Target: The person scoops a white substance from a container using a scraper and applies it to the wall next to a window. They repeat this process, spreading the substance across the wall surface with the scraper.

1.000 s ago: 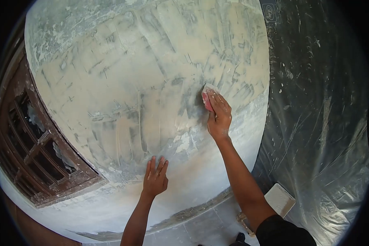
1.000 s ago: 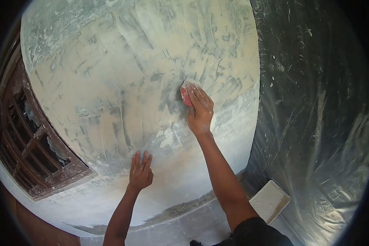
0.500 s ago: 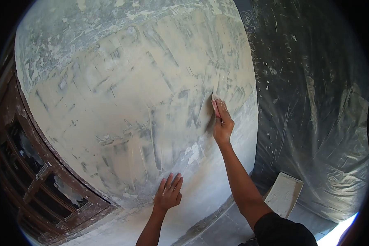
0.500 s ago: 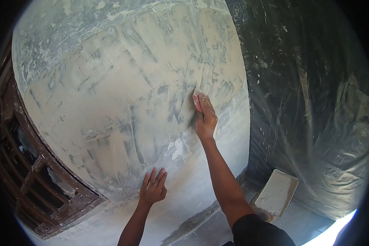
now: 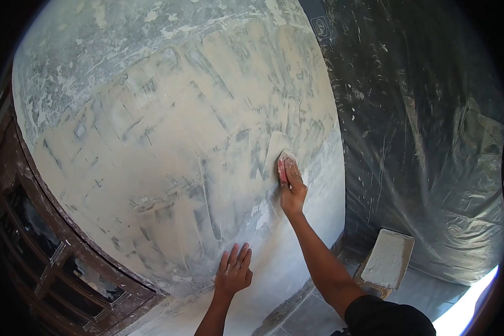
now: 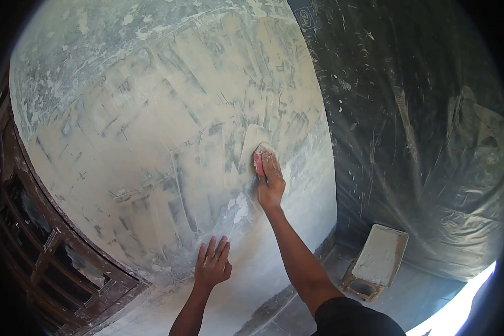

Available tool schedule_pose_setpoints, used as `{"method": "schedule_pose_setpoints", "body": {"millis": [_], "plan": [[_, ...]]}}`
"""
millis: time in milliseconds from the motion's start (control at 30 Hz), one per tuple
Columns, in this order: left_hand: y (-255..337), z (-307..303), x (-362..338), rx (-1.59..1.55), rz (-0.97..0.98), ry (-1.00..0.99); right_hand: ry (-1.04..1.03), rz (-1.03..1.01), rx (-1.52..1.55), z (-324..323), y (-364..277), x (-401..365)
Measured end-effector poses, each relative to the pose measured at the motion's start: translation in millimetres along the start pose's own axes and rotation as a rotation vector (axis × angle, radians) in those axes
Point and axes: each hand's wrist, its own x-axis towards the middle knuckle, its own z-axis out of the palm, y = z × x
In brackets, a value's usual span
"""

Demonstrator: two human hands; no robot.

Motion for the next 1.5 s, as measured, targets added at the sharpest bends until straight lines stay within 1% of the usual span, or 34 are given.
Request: {"method": "schedule_pose_setpoints", "body": {"millis": [67, 133, 200, 233, 267, 300, 333, 367, 400, 467, 533, 600, 633, 700, 733, 767, 800, 833, 867, 933, 1000, 1067, 1133, 1167, 1200, 1233, 1267, 1333, 1367, 1400, 1467, 1500], "plan": [[0.1, 0.5, -0.6, -0.009, 0.0, -0.001, -0.01, 0.02, -0.083, 6.0, -11.6, -53.8], [-1.4, 1.0, -0.4, -0.015, 0.0, 0.004, -0.103, 0.072, -0.124, -2.5, -43.2, -110.0], [-1.0, -0.2, -1.3, -0.026, 0.005, 0.003, -0.154, 0.122, 0.055, -18.5, -60.9, -127.3], [-1.1, 0.7, -0.9, -0.023, 0.008, 0.009, -0.114, 0.182, 0.13, -21.4, -65.6, -116.6], [-1.0, 1.7, -1.4, -0.045, 0.001, 0.011, -0.055, 0.189, 0.136, -25.0, -65.3, -94.6], [-0.6, 1.8, -2.6, -0.07, -0.006, 0.008, -0.011, 0.152, 0.112, -29.3, -71.0, -60.4], [-1.0, 1.1, -2.2, -0.07, -0.001, 0.006, 0.077, 0.167, 0.154, -27.7, -60.7, -30.6], [-0.9, 0.4, -0.4, -0.066, -0.003, 0.01, 0.137, 0.157, 0.071, -23.1, -47.2, -6.6], [0.2, -0.9, -0.8, -0.062, -0.009, 0.012, 0.135, 0.154, 0.052, -16.6, -32.4, 4.6], [0.5, -2.8, -2.4, -0.062, -0.009, 0.013, 0.07, 0.156, 0.099, 11.6, -11.2, -23.1], [-0.7, -2.9, -1.3, -0.056, -0.003, 0.022, -0.022, 0.117, -0.032, 18.1, -37.3, -84.3], [-1.7, -1.8, -3.1, -0.076, 0.004, 0.031, -0.167, 0.127, 0.046, 2.2, -64.4, -137.7], [-1.0, -2.0, -4.8, -0.073, 0.005, 0.036, -0.165, 0.122, 0.048, -4.8, -69.1, -134.7], [-1.5, -2.4, -3.6, -0.101, -0.007, 0.046, -0.212, 0.241, 0.286, -23.0, -71.6, -124.0], [-1.2, -3.0, -3.4, -0.098, -0.008, 0.046, -0.122, 0.173, 0.259, -22.5, -78.6, -90.0], [-0.3, -3.4, -3.3, -0.098, -0.009, 0.042, -0.053, 0.187, 0.288, -20.6, -82.2, -52.4], [-0.6, -3.4, -2.5, -0.098, -0.01, 0.041, 0.055, 0.067, 0.224, -18.5, -90.7, -13.0], [-1.6, -3.2, -1.9, -0.097, -0.013, 0.04, 0.085, 0.036, 0.261, -8.2, -76.9, 14.0], [-1.6, -2.9, -2.1, -0.097, -0.008, 0.046, 0.094, -0.034, 0.111, -1.7, -74.8, 33.7], [0.3, -2.4, -3.1, -0.098, -0.012, 0.05, 0.056, -0.035, 0.175, 24.1, -72.3, 25.7], [-1.3, -1.9, -4.1, -0.12, -0.004, 0.059, -0.072, -0.132, -0.027, 38.5, -76.9, -35.9], [-2.5, -0.3, -8.3, -0.145, -0.007, 0.059, -0.206, -0.104, 0.051, 20.8, -85.3, -89.1], [-1.4, 1.4, -4.4, -0.173, -0.024, 0.063, -0.353, -0.066, 0.223, -5.9, -91.3, -114.0], [-0.3, 0.1, -4.6, -0.179, -0.025, 0.07, -0.33, -0.043, 0.303, -13.3, -90.0, -111.9], [-0.7, -1.5, -5.0, -0.183, -0.024, 0.076, -0.241, -0.041, 0.318, -15.5, -87.6, -96.1], [-0.9, -0.6, -5.6, -0.193, -0.024, 0.069, -0.161, -0.02, 0.241, -19.6, -93.8, -67.0], [1.2, -4.0, -4.1, -0.192, -0.031, 0.06, -0.105, -0.074, 0.149, -21.2, -89.5, -36.2], [4.6, -12.3, 0.0, -0.278, -0.105, 0.006, -0.028, -0.135, 0.077, -17.6, -72.6, 17.9], [5.5, -15.9, 1.3, -0.272, -0.114, -0.004, -0.011, -0.155, 0.001, -15.8, -63.5, 34.4], [7.0, -18.6, 3.2, -0.321, -0.153, -0.025, -0.021, -0.151, 0.011, -14.8, -51.6, 33.6], [14.2, -22.9, 3.3, -0.363, -0.201, -0.047, 0.061, 0.048, 0.153, -14.6, -30.4, 28.8], [19.2, -23.8, 1.7, -0.373, -0.242, -0.074, 0.049, 0.057, 0.163, -23.4, -28.0, 18.3]]}}
